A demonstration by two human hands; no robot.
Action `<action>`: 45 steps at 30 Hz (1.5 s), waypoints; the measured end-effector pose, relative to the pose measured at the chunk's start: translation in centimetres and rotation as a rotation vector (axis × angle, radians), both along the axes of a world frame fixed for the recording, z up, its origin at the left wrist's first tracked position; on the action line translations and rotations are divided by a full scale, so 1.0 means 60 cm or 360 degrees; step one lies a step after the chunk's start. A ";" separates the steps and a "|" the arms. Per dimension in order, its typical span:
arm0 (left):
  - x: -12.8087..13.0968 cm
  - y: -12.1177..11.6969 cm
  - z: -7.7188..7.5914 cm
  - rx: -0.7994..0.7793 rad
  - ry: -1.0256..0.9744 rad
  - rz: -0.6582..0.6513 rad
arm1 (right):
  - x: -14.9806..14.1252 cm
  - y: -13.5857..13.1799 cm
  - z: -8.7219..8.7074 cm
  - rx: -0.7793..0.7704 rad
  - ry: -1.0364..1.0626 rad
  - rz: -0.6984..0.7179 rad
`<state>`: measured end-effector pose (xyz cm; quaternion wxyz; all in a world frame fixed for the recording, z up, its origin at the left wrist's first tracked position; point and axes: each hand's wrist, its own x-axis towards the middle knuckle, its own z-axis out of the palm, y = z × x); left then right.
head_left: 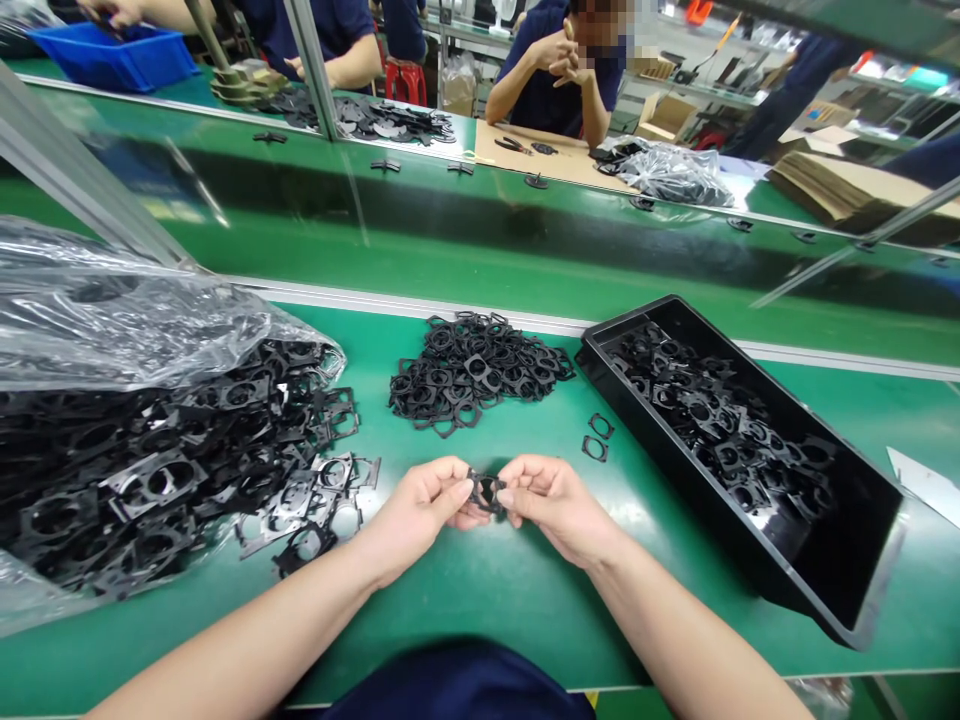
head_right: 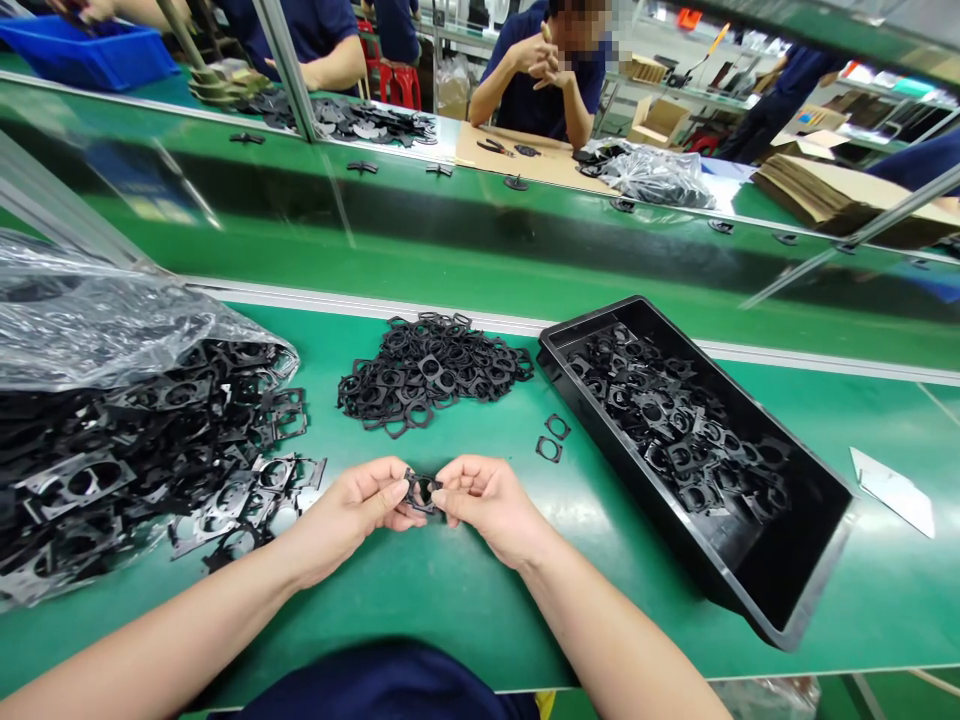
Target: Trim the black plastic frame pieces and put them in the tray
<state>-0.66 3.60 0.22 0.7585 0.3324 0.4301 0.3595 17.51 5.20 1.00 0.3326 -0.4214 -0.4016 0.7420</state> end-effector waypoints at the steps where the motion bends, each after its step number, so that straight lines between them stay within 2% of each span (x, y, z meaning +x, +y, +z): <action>1: 0.000 0.000 -0.001 -0.0047 -0.0043 -0.0008 | -0.001 0.000 -0.002 0.0004 0.0003 -0.0005; 3: -0.001 0.000 -0.004 -0.0082 -0.0095 -0.0002 | -0.003 -0.001 -0.006 0.0008 0.0005 -0.0028; 7: 0.002 -0.003 -0.006 0.0021 -0.0086 0.0089 | -0.004 -0.003 -0.011 0.0047 -0.0001 -0.0051; 14: 0.007 -0.008 -0.001 0.0143 -0.0079 0.0278 | -0.003 -0.002 -0.004 0.0063 -0.0020 -0.0039; 18: 0.005 -0.006 0.001 0.0143 -0.0050 0.0219 | -0.003 -0.002 -0.003 0.0078 -0.0005 -0.0052; 24: 0.004 -0.002 0.006 0.0143 0.0193 0.0004 | 0.004 0.002 0.000 0.0005 -0.0004 -0.0101; 32: 0.008 -0.003 0.007 0.0111 0.0067 0.0139 | 0.007 0.006 0.001 -0.0089 -0.0027 0.0001; 36: 0.009 -0.005 0.009 0.0153 0.0108 0.0149 | 0.009 0.005 0.003 -0.0009 -0.0092 0.0063; 45: 0.010 -0.002 0.007 0.0105 0.0131 0.0166 | -0.001 -0.006 0.003 0.0147 0.0019 -0.0067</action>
